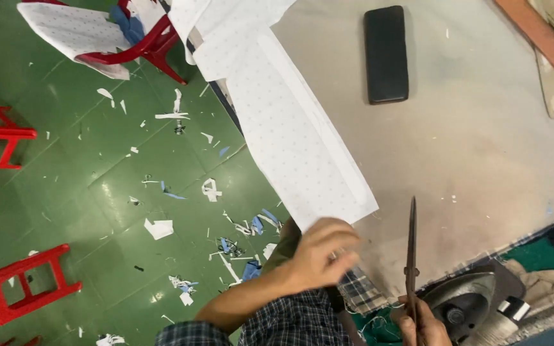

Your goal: The person cuts a large piece of white patterned fabric into strips using shears on a work table. After cutting, the person uses an iron to press the fabric pieces flat.

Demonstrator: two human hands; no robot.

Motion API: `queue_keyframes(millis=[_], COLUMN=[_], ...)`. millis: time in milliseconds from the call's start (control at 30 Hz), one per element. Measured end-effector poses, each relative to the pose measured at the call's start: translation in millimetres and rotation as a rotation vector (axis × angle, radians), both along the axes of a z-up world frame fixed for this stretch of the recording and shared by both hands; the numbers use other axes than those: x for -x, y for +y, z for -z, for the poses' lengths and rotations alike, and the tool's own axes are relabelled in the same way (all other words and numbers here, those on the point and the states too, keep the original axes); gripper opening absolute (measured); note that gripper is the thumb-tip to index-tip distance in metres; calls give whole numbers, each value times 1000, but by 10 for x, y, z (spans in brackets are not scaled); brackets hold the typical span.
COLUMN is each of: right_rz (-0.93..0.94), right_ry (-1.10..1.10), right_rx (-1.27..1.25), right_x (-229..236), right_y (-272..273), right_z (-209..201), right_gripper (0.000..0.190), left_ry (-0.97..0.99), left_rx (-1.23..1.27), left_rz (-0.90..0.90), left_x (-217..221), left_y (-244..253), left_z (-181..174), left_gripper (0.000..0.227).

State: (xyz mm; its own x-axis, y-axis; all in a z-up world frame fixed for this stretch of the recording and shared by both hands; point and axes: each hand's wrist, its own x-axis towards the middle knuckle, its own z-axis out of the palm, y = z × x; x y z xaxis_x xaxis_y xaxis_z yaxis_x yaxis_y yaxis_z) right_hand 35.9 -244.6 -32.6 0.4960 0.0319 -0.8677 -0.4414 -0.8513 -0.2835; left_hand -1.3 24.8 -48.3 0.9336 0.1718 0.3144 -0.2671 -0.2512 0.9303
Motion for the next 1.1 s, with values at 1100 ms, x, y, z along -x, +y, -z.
queue_keyframes(millis=[1100], right_rz=[-351], right_ry=[718], right_rx=[-3], right_x=[-773], right_y=[49], right_z=[267], right_gripper=[92], left_ry=[527], left_rx=[-846], left_rz=[-402], left_x=[582], left_y=[-502], left_z=[1290], left_gripper=[90])
